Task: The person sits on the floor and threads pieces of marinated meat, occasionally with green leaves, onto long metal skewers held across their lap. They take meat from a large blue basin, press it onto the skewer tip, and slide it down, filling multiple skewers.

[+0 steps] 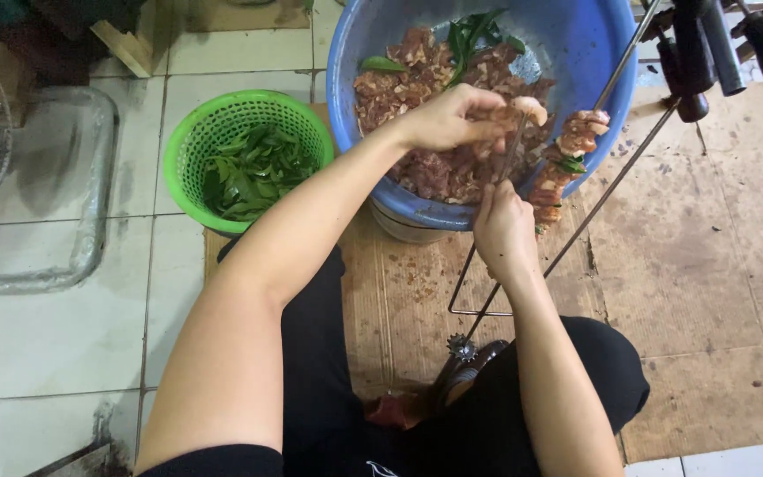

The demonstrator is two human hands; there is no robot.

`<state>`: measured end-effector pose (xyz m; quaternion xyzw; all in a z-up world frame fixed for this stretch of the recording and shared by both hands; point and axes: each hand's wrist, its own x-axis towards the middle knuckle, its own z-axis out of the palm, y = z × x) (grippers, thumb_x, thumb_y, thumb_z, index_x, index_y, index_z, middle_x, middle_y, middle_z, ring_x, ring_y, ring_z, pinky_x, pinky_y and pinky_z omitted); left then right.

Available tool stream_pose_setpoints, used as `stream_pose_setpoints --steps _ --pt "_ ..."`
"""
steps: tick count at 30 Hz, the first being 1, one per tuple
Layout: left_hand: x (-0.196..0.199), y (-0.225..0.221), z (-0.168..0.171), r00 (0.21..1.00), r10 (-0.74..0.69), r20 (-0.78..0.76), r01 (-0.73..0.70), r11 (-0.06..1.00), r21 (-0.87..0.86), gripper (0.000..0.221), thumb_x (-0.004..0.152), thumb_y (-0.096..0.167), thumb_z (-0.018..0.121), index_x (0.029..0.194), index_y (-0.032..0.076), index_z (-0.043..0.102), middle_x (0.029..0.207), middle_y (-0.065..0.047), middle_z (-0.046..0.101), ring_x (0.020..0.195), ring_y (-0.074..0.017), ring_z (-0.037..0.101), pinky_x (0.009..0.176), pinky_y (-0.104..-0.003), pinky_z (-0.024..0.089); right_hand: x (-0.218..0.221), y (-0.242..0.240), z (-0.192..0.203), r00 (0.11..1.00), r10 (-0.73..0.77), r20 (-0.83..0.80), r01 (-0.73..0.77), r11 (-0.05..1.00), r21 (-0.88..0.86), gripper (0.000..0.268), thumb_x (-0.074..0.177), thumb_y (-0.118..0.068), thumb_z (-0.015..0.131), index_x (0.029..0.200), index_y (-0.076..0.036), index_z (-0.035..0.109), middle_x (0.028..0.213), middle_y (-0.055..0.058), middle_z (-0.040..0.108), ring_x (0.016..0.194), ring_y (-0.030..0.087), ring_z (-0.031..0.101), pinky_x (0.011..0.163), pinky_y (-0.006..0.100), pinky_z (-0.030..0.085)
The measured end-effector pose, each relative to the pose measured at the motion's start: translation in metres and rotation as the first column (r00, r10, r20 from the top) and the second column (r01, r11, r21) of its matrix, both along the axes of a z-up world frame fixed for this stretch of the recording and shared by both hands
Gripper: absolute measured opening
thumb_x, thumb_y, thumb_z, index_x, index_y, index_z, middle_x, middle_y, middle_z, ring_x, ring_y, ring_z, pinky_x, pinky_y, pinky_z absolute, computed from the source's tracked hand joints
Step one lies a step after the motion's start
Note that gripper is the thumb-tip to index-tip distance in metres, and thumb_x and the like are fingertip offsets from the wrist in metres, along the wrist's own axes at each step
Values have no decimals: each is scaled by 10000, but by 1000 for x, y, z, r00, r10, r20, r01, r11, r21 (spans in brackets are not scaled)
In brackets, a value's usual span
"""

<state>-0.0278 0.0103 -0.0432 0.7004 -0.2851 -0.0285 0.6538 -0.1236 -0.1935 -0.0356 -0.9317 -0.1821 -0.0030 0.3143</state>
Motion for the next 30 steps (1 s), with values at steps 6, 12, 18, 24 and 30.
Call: stream_pose_setpoints --steps 6,12,18,24,30 --pt "23 -8 -1 947 312 -77 -319 940 -121 167 976 140 661 1086 48 748 898 -68 779 672 -117 699 623 -327 617 -4 1 5 983 44 177 -45 999 -1 300 1086 -140 498 861 54 540 706 337 628 734 524 659 626 564 510" --pt "30 -26 23 858 432 278 -362 892 -270 222 1058 18 596 1222 14 746 1013 -55 797 939 -104 755 888 -289 645 2 6 3 975 33 221 -24 999 -39 314 1091 -130 490 843 55 545 661 318 623 664 497 669 578 541 515" --pt "-20 -35 90 857 396 330 -470 863 186 245 1001 90 615 1230 33 683 976 -49 741 953 -123 715 908 -300 643 8 4 -4 972 41 230 -32 999 -43 321 1092 -135 490 850 66 553 673 326 623 689 505 670 591 545 515" --pt "-16 -35 54 520 257 815 -636 753 169 240 1060 114 634 1278 35 575 1149 -121 707 1069 -181 668 925 -335 598 10 0 2 979 34 203 -32 999 -16 311 1087 -144 495 878 76 561 709 333 632 738 510 675 608 549 518" --pt "-7 12 35 980 185 72 -198 885 422 241 1105 250 651 1284 109 574 876 -39 773 706 -104 674 655 -283 523 6 -1 5 986 30 162 -27 999 -20 313 1092 -151 495 880 71 555 705 337 628 747 516 671 607 554 513"
